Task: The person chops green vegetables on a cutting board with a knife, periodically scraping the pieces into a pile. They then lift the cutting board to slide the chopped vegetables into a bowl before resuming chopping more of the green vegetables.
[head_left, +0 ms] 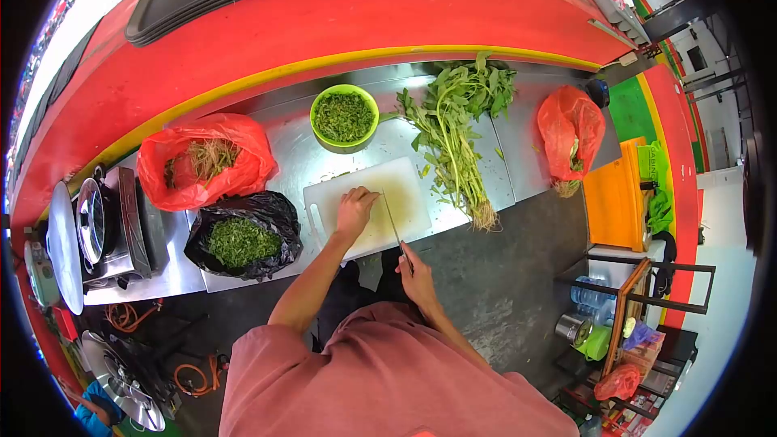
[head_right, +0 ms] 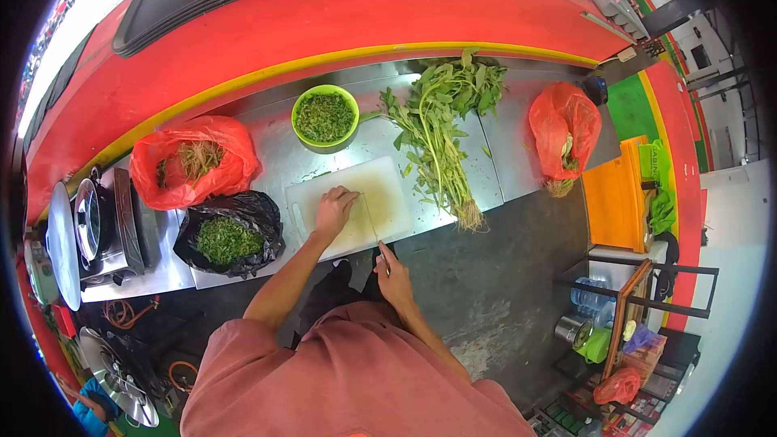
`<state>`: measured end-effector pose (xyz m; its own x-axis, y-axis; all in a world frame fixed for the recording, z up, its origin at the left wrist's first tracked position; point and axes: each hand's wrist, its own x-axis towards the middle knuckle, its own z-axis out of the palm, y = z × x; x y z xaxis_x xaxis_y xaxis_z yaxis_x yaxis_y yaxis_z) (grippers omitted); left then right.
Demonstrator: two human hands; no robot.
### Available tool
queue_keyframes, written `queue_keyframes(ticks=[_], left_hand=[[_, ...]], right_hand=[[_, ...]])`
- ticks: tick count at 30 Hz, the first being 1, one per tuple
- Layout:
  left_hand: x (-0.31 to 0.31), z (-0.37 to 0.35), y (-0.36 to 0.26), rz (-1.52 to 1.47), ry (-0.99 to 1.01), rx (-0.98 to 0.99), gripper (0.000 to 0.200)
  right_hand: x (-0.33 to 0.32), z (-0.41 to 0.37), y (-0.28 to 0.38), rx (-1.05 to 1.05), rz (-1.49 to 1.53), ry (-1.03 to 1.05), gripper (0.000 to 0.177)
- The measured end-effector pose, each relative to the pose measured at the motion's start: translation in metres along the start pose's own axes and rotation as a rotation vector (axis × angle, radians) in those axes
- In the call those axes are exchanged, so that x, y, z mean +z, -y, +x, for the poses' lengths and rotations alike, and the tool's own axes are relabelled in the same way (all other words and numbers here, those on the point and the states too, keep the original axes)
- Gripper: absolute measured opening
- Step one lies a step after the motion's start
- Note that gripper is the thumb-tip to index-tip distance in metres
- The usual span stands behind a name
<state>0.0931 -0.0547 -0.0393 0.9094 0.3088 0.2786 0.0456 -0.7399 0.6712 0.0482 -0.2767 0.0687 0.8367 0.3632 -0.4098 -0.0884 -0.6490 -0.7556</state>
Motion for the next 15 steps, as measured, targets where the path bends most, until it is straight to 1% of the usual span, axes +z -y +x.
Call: queue_keyframes(ticks=[2,4,12,14,15], left_hand=[[-0.002,-0.005,0.004,0.002,-0.001,0.019,0.015],[-0.008,-0.008,0.006,-0.038,0.025,0.066,0.017],[-0.016,-0.014,0.01,-0.036,0.055,0.051,0.017],[-0.017,-0.015,0.009,-0.016,0.067,0.048,0.017],[-0.017,-0.015,0.01,-0.024,0.06,0.05,0.016]], right_hand=[[0.004,-0.003,-0.003,-0.049,0.068,-0.06,0.042],[0.006,-0.004,-0.004,-0.039,0.07,-0.044,0.042],[0.018,0.004,-0.013,-0.012,0.062,-0.007,0.041],[0.021,0.011,-0.019,-0.072,-0.013,-0.012,0.042],[0.024,0.015,-0.021,-0.069,-0.016,-0.014,0.042]])
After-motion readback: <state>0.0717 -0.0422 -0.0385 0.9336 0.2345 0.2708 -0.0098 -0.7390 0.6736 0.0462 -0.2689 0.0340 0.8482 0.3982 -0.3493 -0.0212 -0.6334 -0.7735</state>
